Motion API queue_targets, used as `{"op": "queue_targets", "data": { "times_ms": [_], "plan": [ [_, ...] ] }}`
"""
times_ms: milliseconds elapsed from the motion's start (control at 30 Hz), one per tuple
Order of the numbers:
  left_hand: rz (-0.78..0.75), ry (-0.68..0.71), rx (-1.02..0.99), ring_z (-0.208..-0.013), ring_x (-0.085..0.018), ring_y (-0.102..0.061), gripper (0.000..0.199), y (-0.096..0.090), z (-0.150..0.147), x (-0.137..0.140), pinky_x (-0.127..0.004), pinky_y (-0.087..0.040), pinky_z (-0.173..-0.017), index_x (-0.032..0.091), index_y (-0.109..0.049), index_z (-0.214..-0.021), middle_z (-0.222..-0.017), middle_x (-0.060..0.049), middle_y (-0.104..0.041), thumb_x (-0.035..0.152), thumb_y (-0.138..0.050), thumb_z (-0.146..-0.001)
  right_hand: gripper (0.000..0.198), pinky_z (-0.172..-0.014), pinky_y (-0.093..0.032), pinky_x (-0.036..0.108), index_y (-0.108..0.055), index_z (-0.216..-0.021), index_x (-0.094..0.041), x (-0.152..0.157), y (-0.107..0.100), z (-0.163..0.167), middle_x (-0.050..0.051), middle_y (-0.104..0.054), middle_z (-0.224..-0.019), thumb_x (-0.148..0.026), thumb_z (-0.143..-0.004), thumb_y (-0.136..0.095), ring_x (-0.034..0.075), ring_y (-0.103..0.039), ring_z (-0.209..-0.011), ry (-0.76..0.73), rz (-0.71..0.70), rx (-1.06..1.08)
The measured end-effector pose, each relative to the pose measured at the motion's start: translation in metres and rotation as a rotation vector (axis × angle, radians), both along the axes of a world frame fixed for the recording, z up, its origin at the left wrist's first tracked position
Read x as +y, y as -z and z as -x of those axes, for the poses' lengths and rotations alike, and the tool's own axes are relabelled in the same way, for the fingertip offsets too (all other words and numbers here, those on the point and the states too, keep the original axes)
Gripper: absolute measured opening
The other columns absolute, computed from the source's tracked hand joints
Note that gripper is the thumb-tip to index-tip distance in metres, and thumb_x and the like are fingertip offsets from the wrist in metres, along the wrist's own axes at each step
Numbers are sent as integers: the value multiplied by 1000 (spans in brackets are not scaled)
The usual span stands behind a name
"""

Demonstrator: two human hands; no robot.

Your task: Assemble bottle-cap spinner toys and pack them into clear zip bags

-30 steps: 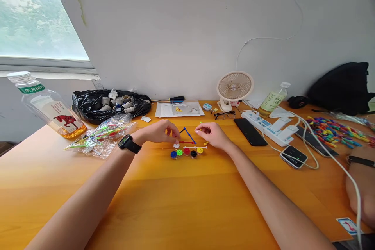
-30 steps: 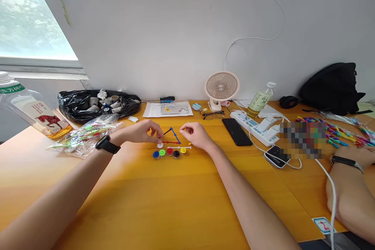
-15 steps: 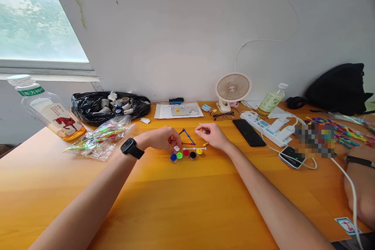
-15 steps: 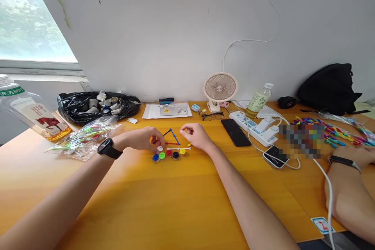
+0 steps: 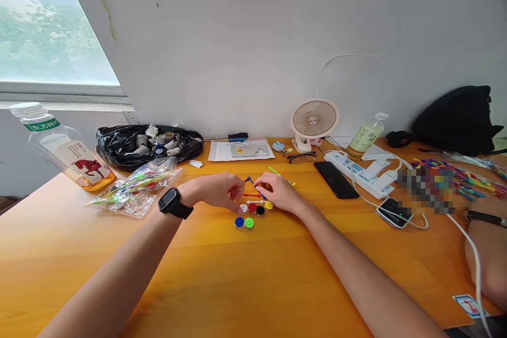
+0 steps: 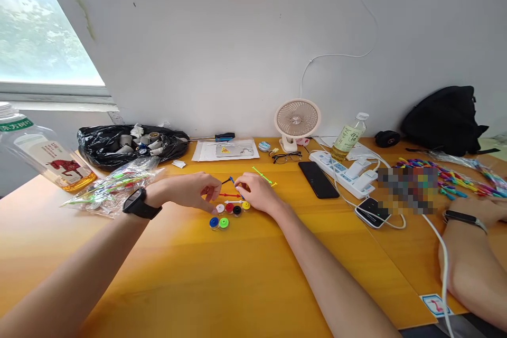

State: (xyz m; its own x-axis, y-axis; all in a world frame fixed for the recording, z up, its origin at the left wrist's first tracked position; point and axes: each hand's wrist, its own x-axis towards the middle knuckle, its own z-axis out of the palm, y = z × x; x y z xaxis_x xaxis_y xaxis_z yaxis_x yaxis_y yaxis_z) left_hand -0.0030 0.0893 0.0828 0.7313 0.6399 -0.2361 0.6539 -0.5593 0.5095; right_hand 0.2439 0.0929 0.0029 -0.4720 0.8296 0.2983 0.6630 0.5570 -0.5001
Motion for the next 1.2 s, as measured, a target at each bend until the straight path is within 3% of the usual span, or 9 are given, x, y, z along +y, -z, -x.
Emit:
{"op": "queue_targets", "data": {
  "times_ms": [133, 300, 467, 633, 700, 800, 933, 1033, 1200],
  "plan": [
    [126, 55, 120, -69, -14, -61, 34, -6, -11, -11, -23, -37, -58, 22, -71, -85, -85, 1, -73, 49, -86, -73, 12, -70, -41, 29, -67, -88, -20, 1, 1, -2, 2, -65, -85, -13, -95, -60, 16, -57, -76, 19, 4, 28],
    [147, 69, 208, -66, -14, -61, 27, 4, -20, -14, -24, -36, -57, 22, -73, -82, -81, 1, -74, 44, -86, -73, 9, -69, -44, 29, -60, -93, -21, 6, -2, -9, 2, -66, -85, -21, -100, -53, 16, -58, -73, 60, -22, 119],
    [149, 64, 165, -62, -14, -59, 29, 2, -4, -7, -24, -37, -55, 21, -73, -76, -73, 1, -72, 43, -89, -68, 10, -71, -55, 31, -55, -94, -22, 14, -2, -15, 4, -70, -88, -31, -97, -56, 19, -70, -77, 129, 134, 431],
    [245, 19, -145, -64, -13, -64, 30, 3, 21, 11, -21, -44, -57, 19, -68, -80, -73, 1, -72, 42, -86, -74, 18, -70, -60, 33, -58, -91, -21, 14, -2, -8, 4, -68, -89, -37, -91, -65, 19, -74, -76, 155, 179, 578],
    [324, -47, -327, -66, -15, -68, 34, 8, 26, 20, -23, -49, -60, 19, -68, -91, -73, 0, -72, 46, -84, -78, 21, -70, -61, 33, -60, -101, -21, 13, -3, -4, 4, -67, -95, -38, -90, -67, 19, -74, -76, 161, 152, 617],
    [326, -169, -558, -72, -17, -72, 37, 18, 30, 31, -28, -56, -68, 17, -71, -97, -80, -4, -74, 48, -83, -80, 34, -77, -61, 35, -61, -115, -22, 11, -5, 2, 4, -68, -96, -38, -88, -72, 19, -74, -78, 152, 109, 708],
    [276, -274, -683, -80, -17, -73, 44, 31, 29, 38, -28, -58, -75, 15, -74, -105, -94, -6, -77, 39, -91, -72, 31, -78, -60, 35, -65, -103, -20, 4, -11, 11, 5, -70, -90, -43, -86, -77, 20, -72, -78, 169, 108, 807],
    [299, -302, -735, -84, -18, -74, 44, 38, 25, 40, -30, -59, -80, 14, -74, -106, -95, -7, -77, 34, -92, -71, 29, -73, -58, 33, -68, -105, -20, -5, -17, 18, 6, -70, -91, -48, -94, -69, 19, -67, -76, 168, 45, 737],
    [351, -302, -810, -90, -20, -75, 46, 41, 15, 35, -33, -59, -84, 14, -72, -106, -102, -9, -77, 34, -93, -70, 28, -81, -53, 34, -72, -106, -22, -20, -24, 30, 8, -69, -97, -42, -106, -52, 22, -65, -90, 66, -87, 513]
  ]
}}
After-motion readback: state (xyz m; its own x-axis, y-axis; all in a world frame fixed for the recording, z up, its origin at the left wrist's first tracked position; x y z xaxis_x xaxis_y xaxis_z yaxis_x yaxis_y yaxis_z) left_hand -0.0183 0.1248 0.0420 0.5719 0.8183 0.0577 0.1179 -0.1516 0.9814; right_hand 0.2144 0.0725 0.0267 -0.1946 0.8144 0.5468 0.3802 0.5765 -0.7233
